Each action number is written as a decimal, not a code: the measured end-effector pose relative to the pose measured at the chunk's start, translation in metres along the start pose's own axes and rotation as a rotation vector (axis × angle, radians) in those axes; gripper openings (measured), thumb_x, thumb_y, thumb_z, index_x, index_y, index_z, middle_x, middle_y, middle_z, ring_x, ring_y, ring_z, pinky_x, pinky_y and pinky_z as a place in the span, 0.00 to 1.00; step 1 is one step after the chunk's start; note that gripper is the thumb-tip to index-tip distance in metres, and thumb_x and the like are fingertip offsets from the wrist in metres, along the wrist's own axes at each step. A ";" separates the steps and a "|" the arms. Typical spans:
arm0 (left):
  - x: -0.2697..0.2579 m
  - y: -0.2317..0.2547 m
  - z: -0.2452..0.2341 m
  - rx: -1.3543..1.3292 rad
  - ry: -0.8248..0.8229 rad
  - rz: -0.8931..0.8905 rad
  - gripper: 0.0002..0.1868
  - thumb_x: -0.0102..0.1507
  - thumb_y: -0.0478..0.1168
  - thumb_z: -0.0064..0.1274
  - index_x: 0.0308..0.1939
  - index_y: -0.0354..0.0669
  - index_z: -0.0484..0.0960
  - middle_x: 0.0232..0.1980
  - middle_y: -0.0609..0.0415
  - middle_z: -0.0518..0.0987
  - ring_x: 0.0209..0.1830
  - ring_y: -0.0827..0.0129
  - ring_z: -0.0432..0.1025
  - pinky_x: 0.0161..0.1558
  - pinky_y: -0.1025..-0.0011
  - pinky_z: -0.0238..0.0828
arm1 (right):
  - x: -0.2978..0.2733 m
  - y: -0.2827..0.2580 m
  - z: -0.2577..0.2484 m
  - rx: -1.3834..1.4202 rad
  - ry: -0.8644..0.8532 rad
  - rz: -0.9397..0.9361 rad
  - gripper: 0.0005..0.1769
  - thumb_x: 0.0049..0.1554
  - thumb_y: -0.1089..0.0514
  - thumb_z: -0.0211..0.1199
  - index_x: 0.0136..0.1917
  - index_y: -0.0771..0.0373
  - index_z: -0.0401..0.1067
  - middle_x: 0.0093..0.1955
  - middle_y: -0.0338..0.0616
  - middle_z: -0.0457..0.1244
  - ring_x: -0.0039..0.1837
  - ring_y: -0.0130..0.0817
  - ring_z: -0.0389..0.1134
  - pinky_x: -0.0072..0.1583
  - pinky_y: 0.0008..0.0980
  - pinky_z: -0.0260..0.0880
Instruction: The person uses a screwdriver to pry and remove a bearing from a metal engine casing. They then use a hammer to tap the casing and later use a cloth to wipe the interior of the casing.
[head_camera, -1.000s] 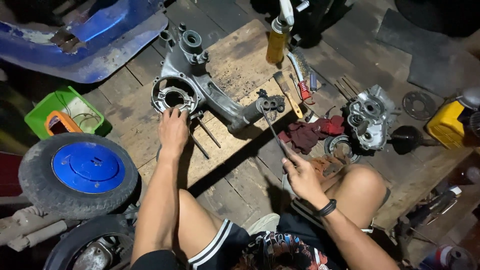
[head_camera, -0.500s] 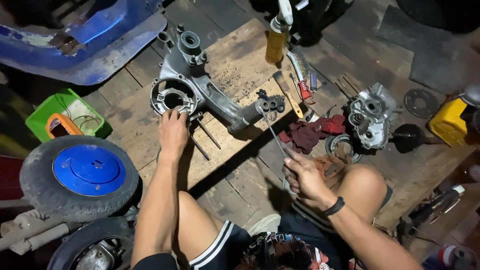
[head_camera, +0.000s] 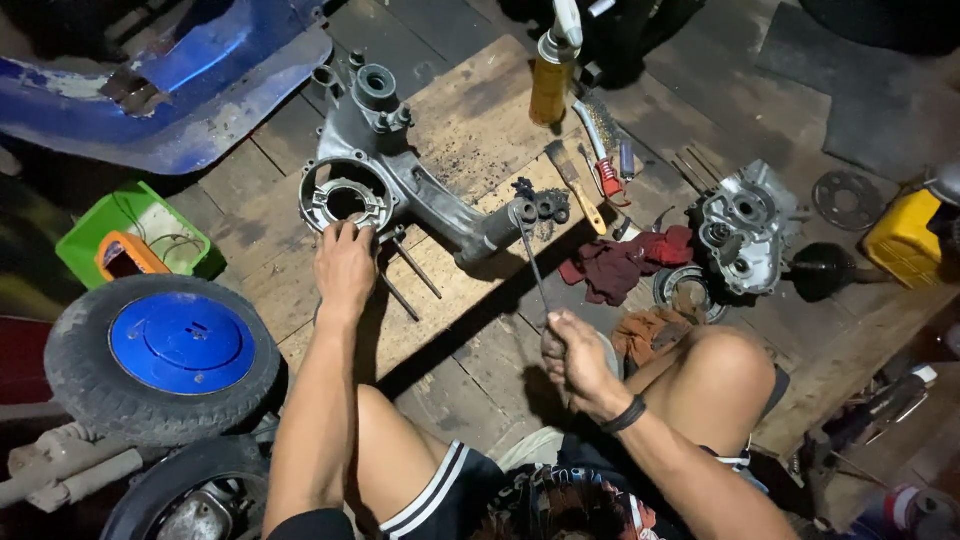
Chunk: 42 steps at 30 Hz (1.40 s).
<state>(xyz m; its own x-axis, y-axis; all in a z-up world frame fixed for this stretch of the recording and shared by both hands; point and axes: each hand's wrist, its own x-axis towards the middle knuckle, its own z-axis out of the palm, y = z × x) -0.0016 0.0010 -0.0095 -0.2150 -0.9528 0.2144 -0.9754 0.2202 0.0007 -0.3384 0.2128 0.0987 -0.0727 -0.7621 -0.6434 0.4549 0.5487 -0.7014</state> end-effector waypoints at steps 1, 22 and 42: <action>-0.001 -0.001 0.003 0.002 -0.002 -0.002 0.14 0.62 0.52 0.61 0.50 0.58 0.81 0.50 0.58 0.77 0.67 0.60 0.67 0.61 0.55 0.72 | -0.002 -0.005 -0.003 0.000 -0.002 0.003 0.09 0.67 0.49 0.47 0.47 0.53 0.64 0.27 0.29 0.44 0.24 0.20 0.44 0.25 0.18 0.43; 0.001 -0.002 0.006 0.023 -0.010 0.004 0.14 0.63 0.51 0.59 0.52 0.59 0.82 0.52 0.58 0.77 0.67 0.61 0.66 0.67 0.55 0.68 | 0.003 0.006 0.014 0.012 0.020 -0.014 0.15 0.68 0.46 0.47 0.41 0.52 0.59 0.26 0.29 0.41 0.22 0.19 0.41 0.24 0.21 0.43; 0.002 0.005 -0.007 0.007 -0.065 -0.026 0.16 0.63 0.53 0.59 0.53 0.59 0.82 0.52 0.57 0.77 0.68 0.59 0.66 0.63 0.56 0.70 | 0.029 0.009 -0.018 -0.160 0.016 -0.106 0.18 0.68 0.47 0.46 0.40 0.57 0.62 0.24 0.35 0.43 0.23 0.25 0.39 0.24 0.26 0.40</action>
<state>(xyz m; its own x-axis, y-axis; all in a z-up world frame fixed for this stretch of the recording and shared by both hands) -0.0069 0.0021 -0.0019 -0.1921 -0.9697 0.1510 -0.9810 0.1942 -0.0011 -0.3518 0.2019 0.0682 -0.1271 -0.8139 -0.5670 0.2970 0.5141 -0.8046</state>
